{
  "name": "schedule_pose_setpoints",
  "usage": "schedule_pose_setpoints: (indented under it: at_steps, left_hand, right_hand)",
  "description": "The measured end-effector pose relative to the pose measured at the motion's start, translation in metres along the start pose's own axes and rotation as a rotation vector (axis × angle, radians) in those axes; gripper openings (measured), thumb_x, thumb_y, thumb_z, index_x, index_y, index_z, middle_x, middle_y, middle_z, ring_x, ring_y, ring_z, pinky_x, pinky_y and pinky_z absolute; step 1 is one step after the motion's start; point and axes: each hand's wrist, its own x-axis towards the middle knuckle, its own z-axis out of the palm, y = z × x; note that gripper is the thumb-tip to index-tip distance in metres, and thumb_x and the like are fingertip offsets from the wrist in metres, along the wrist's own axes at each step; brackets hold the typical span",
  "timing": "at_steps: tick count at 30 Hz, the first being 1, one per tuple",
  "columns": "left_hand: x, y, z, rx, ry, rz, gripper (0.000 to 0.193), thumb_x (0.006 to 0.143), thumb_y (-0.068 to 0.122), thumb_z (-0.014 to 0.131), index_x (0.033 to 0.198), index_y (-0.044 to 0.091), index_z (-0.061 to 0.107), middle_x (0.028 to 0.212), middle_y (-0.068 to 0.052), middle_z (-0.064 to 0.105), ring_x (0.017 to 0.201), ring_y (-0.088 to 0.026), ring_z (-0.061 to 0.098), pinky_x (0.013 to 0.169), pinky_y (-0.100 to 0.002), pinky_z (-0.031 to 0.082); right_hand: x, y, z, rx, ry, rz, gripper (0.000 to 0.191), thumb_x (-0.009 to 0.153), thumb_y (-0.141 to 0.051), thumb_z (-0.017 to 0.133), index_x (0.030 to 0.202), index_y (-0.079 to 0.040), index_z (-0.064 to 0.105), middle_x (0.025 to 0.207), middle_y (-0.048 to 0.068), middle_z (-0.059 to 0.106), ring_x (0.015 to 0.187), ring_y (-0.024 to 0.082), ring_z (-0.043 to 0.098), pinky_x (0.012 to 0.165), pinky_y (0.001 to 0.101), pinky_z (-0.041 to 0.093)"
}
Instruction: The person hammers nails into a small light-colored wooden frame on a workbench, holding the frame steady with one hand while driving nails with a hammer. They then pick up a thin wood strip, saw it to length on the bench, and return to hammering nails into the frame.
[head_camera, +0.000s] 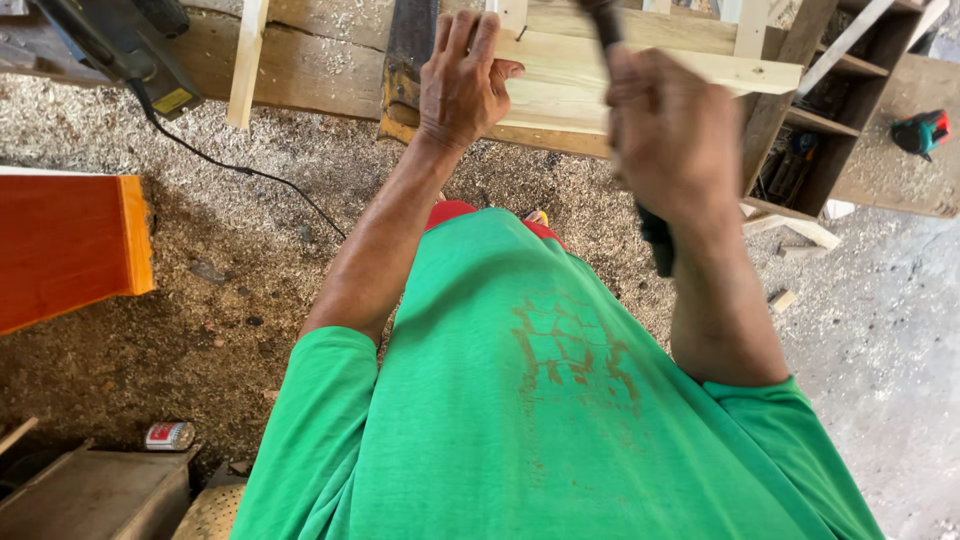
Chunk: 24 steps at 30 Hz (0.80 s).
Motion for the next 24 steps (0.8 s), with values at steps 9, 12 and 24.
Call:
schedule_pose_setpoints:
  at_steps: [9, 12, 24]
  left_hand:
    - [-0.002, -0.003, 0.0, -0.028, 0.03, -0.006, 0.048, 0.087, 0.016, 0.084, 0.124, 0.0, 0.058, 0.114, -0.011, 0.057, 0.106, -0.033, 0.057, 0.083, -0.04, 0.059]
    - [-0.005, -0.007, 0.001, -0.04, 0.034, 0.006, 0.048, 0.088, 0.017, 0.084, 0.125, 0.0, 0.058, 0.115, -0.01, 0.058, 0.106, -0.031, 0.057, 0.085, -0.039, 0.059]
    - [0.0, -0.005, 0.007, -0.072, 0.071, 0.018, 0.047, 0.089, 0.016, 0.084, 0.124, -0.002, 0.058, 0.115, -0.011, 0.058, 0.105, -0.03, 0.057, 0.08, -0.033, 0.061]
  right_hand:
    - [-0.011, 0.025, -0.004, 0.401, 0.249, -0.32, 0.039, 0.116, -0.033, 0.052, 0.094, -0.004, 0.065, 0.076, 0.016, 0.066, 0.067, 0.029, 0.066, 0.059, 0.0429, 0.05]
    - [0.021, 0.04, 0.044, -0.235, -0.007, -0.041, 0.038, 0.114, -0.032, 0.054, 0.093, -0.004, 0.066, 0.079, 0.019, 0.069, 0.072, 0.034, 0.068, 0.065, 0.0476, 0.052]
    - [-0.003, 0.022, 0.003, 0.351, 0.241, -0.459, 0.054, 0.123, -0.048, 0.034, 0.102, -0.002, 0.053, 0.08, 0.015, 0.056, 0.065, 0.028, 0.058, 0.059, 0.0391, 0.05]
